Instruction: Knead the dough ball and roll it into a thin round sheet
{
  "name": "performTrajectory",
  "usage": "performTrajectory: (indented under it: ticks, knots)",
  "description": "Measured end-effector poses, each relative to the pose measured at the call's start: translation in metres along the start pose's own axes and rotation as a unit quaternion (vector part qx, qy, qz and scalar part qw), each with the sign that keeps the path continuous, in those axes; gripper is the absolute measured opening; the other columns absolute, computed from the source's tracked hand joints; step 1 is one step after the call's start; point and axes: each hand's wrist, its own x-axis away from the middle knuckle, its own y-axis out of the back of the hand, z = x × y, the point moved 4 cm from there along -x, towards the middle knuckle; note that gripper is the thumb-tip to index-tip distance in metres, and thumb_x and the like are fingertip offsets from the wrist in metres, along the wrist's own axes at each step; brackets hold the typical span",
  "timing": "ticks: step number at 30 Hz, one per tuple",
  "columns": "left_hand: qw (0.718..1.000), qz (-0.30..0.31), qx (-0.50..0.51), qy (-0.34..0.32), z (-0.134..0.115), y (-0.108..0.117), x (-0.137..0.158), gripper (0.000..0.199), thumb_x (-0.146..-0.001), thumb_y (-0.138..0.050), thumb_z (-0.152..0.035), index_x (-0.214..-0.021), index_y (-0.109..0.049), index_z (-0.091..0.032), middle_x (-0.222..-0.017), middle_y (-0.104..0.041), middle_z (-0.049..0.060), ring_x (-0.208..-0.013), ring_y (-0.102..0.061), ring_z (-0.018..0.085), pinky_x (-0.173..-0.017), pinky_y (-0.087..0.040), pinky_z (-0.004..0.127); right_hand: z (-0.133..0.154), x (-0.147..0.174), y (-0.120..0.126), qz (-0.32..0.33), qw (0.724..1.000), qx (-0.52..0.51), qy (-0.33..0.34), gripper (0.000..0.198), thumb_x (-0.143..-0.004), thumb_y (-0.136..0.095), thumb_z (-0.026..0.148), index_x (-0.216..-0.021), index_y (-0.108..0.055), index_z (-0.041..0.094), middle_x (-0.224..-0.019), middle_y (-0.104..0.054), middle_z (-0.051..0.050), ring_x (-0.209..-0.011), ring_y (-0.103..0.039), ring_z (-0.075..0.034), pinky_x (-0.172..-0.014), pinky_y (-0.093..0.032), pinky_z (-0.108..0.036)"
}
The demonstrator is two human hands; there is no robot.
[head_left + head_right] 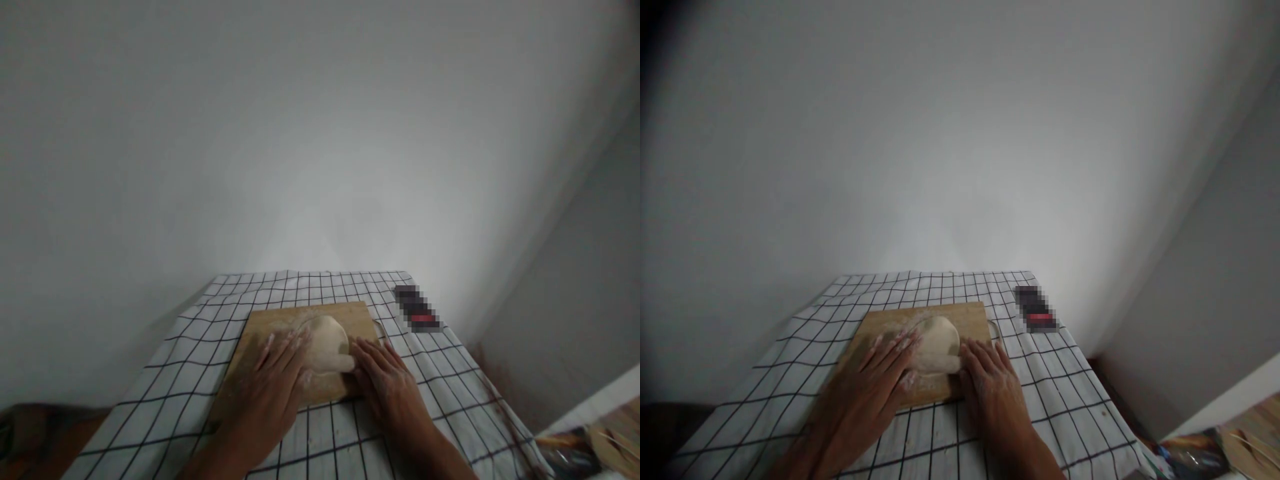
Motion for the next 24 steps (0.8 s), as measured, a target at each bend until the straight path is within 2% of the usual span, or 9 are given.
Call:
performTrajectory:
  ticks: [3, 6, 10, 13, 16, 19, 21, 24]
  knots:
    - [1.000, 0.000, -0.003, -0.003, -0.001, -0.003, 0.014, 0.057, -0.100, -0.043, -0.032, -0.156, -0.030, -0.024, -0.159, -0.038, 0.002, -0.144, -0.040, 0.025, -0.121, -0.030, 0.050, 0.006, 0.014, -0.003, 0.004, 1.000, 0.015, 0.005, 0.049, -0.100, -0.045, 0.021, -0.149, -0.043, 0.026, -0.147, -0.055, -0.005, -0.136, -0.050, -0.023, -0.119, -0.033, -0.053]
    - [1.000, -0.007, 0.001, -0.003, 0.002, -0.005, 0.015, 0.057, -0.101, -0.043, -0.030, -0.156, -0.030, -0.025, -0.158, -0.039, 0.002, -0.144, -0.040, 0.024, -0.121, -0.030, 0.049, 0.005, 0.010, -0.003, 0.019, 1.000, 0.011, 0.005, 0.048, -0.101, -0.045, 0.026, -0.149, -0.043, 0.025, -0.148, -0.054, -0.005, -0.137, -0.049, -0.023, -0.119, -0.033, -0.053]
    - [1.000, 0.007, 0.005, -0.005, 0.012, -0.005, -0.003, 0.053, -0.101, -0.043, -0.035, -0.153, -0.036, -0.025, -0.156, -0.044, 0.003, -0.142, -0.043, 0.025, -0.118, -0.035, 0.049, -0.009, -0.021, -0.001, 0.023, 1.000, 0.006, 0.002, 0.039, -0.103, -0.044, 0.034, -0.140, -0.053, 0.027, -0.143, -0.059, -0.004, -0.136, -0.050, -0.022, -0.118, -0.033, -0.049]
    - [1.000, 0.008, 0.006, -0.013, 0.020, -0.010, -0.023, 0.048, -0.103, -0.039, -0.033, -0.148, -0.043, -0.020, -0.151, -0.050, 0.008, -0.139, -0.047, 0.026, -0.115, -0.040, 0.050, -0.026, -0.056, -0.008, 0.035, 0.999, 0.028, 0.004, 0.035, -0.105, -0.039, 0.037, -0.131, -0.060, 0.028, -0.142, -0.060, -0.004, -0.137, -0.048, -0.024, -0.117, -0.032, -0.051]
    - [1.000, -0.004, -0.013, -0.009, 0.034, -0.026, -0.045, 0.043, -0.103, -0.038, -0.026, -0.143, -0.049, -0.015, -0.146, -0.054, 0.015, -0.135, -0.051, 0.029, -0.112, -0.042, 0.054, -0.047, -0.094, -0.022, 0.063, 0.997, 0.046, -0.004, 0.038, -0.107, -0.031, 0.036, -0.123, -0.064, 0.024, -0.135, -0.064, -0.008, -0.131, -0.053, -0.025, -0.113, -0.037, -0.050]
    - [0.999, 0.002, -0.028, -0.016, 0.051, -0.047, -0.065, 0.038, -0.101, -0.038, -0.017, -0.134, -0.058, -0.015, -0.139, -0.060, 0.018, -0.129, -0.057, 0.030, -0.109, -0.046, 0.053, -0.064, -0.123, -0.037, 0.082, 0.996, 0.045, 0.009, 0.035, -0.106, -0.035, 0.031, -0.115, -0.067, 0.021, -0.125, -0.069, -0.010, -0.123, -0.059, -0.024, -0.106, -0.045, -0.042]
    - [0.999, 0.017, -0.027, -0.021, 0.062, -0.059, -0.076, 0.036, -0.100, -0.039, -0.015, -0.127, -0.063, -0.016, -0.136, -0.062, 0.016, -0.126, -0.060, 0.029, -0.107, -0.048, 0.049, -0.069, -0.129, -0.044, 0.092, 0.995, 0.042, 0.021, 0.030, -0.103, -0.040, 0.028, -0.113, -0.067, 0.020, -0.122, -0.070, -0.010, -0.122, -0.060, -0.023, -0.104, -0.047, -0.038]
    - [0.999, 0.025, -0.025, -0.011, 0.074, -0.065, -0.084, 0.036, -0.099, -0.041, -0.018, -0.128, -0.062, -0.016, -0.134, -0.064, 0.014, -0.124, -0.061, 0.028, -0.106, -0.050, 0.045, -0.064, -0.120, -0.044, 0.091, 0.995, 0.039, 0.023, 0.029, -0.103, -0.041, 0.028, -0.113, -0.066, 0.018, -0.123, -0.069, -0.011, -0.125, -0.058, -0.024, -0.105, -0.047, -0.037]
